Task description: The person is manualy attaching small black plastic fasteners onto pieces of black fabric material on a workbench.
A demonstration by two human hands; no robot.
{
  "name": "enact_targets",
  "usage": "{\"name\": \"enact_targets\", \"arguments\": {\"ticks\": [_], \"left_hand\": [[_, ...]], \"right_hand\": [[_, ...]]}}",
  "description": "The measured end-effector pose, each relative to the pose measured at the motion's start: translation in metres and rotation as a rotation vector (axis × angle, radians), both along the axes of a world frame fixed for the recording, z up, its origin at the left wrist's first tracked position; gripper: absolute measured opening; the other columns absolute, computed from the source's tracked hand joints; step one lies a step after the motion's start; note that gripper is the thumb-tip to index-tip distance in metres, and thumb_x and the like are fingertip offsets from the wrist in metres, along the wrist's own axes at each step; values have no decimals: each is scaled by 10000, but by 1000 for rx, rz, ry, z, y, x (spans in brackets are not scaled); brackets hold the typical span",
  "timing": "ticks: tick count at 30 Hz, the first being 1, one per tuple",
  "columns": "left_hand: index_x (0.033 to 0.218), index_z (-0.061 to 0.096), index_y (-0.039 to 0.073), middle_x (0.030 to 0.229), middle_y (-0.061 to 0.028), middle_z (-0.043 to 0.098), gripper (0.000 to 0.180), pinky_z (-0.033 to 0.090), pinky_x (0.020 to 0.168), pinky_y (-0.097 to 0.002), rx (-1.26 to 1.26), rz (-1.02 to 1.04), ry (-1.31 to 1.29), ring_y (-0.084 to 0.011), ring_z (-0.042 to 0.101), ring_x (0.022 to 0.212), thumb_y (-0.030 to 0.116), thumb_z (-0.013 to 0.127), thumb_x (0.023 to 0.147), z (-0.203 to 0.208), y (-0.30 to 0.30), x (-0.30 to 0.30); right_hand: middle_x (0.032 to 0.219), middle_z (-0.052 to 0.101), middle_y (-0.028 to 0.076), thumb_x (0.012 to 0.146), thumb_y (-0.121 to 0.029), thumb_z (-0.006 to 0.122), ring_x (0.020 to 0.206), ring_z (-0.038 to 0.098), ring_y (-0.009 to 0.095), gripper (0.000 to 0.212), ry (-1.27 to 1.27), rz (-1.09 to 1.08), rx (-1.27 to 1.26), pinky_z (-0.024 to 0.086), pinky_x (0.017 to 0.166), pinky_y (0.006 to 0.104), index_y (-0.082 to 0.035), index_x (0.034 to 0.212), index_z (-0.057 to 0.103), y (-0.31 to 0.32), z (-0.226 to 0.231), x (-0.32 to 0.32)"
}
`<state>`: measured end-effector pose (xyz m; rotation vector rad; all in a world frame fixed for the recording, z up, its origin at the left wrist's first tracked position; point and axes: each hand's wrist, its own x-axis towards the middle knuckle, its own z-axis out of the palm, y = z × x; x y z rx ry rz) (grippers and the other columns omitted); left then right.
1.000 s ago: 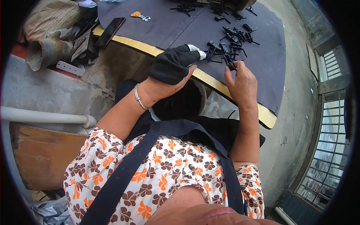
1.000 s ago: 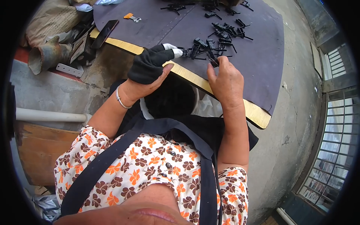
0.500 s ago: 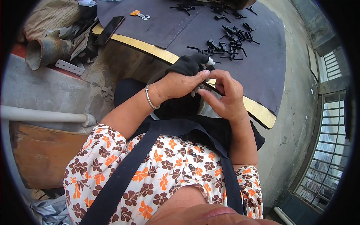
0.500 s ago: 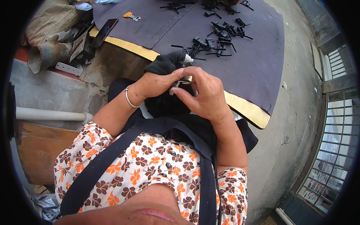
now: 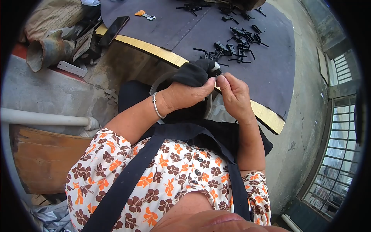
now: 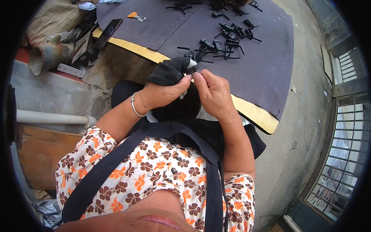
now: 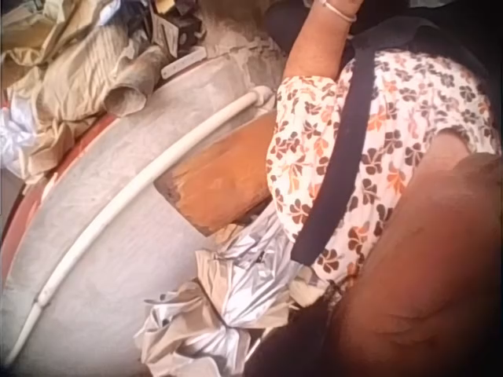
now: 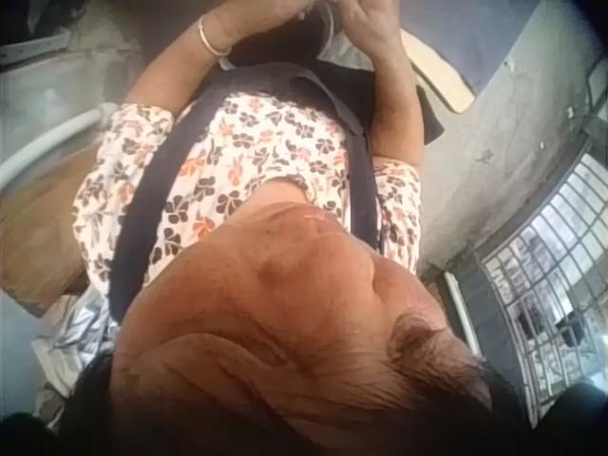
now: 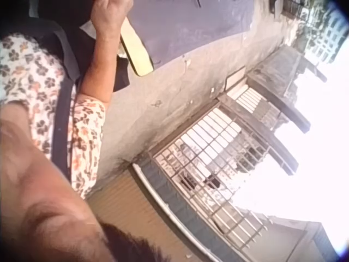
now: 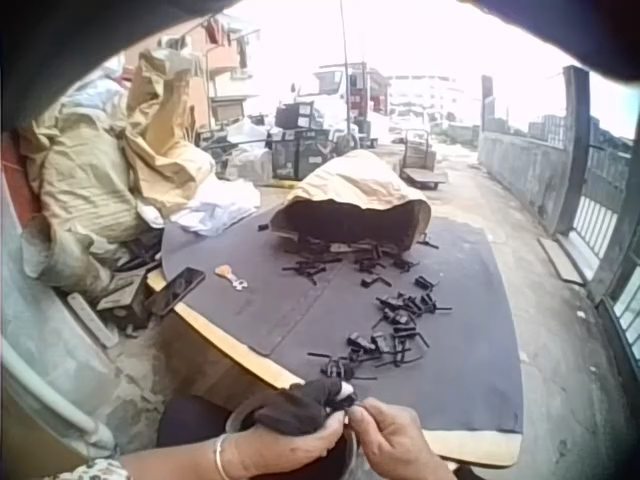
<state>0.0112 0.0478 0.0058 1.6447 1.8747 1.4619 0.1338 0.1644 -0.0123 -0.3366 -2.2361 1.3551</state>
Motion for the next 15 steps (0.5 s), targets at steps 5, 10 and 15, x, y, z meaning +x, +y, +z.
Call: {"name": "enact_targets", "arguments": {"ticks": [5, 10, 15], "left_hand": [[782, 597, -34, 807, -178, 604, 131, 466, 643, -389, 229, 33, 450, -314, 582, 705, 92, 560, 779, -8, 5, -3], [764, 574, -60, 899, -176, 602, 105, 471, 680, -341, 147, 76, 501, -288, 587, 727, 39, 593, 795, -4, -2, 0], [809, 582, -31, 891, -187, 583, 121, 455, 703, -362, 97, 20, 31, -298, 569, 771, 90, 595, 812, 0, -3, -10]], "right_hand": [[661, 467, -62, 941, -192, 500, 639, 397, 48, 266, -31, -15, -118, 367, 563, 221, 13, 774, 535, -1, -12, -4], [715, 505, -63, 949, -203, 487, 662, 417, 32, 258, 48, 39, -284, 370, 588, 196, 4, 813, 560, -5, -27, -10], [755, 577, -13, 895, -139, 564, 693, 478, 39, 169, -16, -16, -134, 406, 605, 197, 21, 949, 577, -3, -4, 0]]}}
